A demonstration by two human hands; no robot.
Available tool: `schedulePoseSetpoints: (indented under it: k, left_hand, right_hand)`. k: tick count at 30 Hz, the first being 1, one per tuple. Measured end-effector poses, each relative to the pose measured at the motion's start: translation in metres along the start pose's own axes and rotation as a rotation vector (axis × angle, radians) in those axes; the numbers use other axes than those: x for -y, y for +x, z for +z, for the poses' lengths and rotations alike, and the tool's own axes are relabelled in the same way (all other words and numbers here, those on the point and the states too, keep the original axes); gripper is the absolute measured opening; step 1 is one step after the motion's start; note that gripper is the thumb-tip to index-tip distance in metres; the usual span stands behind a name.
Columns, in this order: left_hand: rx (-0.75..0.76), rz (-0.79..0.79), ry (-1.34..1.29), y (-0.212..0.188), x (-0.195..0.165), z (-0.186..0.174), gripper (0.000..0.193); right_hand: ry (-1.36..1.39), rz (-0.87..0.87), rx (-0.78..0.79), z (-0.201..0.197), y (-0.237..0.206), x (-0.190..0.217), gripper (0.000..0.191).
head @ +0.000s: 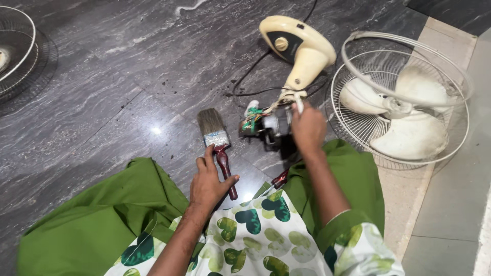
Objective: The person sits on the floor and uses a brush to clean a disassembled ceiling fan. They brush the inner cage, the fan blades, the outer ring, and the motor housing, then use a screwdriver to adjust the motor.
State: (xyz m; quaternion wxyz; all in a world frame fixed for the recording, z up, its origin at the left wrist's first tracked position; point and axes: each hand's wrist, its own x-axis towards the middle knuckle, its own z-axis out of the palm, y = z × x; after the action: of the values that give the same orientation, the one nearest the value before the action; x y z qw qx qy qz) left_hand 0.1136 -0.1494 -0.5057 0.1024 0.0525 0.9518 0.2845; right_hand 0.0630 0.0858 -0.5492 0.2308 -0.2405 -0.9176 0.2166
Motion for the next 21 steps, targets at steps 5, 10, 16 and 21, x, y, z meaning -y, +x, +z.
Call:
schedulePoseSetpoints:
  k: [5,10,16,21]
  left_hand:
    - [-0.046,-0.038,0.013,-0.023,0.028,-0.004,0.117]
    - [-0.218,-0.129,-0.142,0.006,0.061,-0.061,0.116]
    - [-0.243,-0.275,-0.916,0.082,0.038,-0.069,0.096]
    - [-0.343,-0.235,-1.137,0.102,0.069,-0.067,0.088]
  right_hand:
    - [-0.063,-0.077,0.119,0.008,-0.065,0.050,0.038]
    - [0.031,-0.140,0.122,0.031,-0.066,0.113,0.038]
    - [0.237,-0.147,-0.008,0.066,-0.008,0.113,0.031]
    - [0.457,-0.083,-0.055,0.099,-0.009,0.098,0.027]
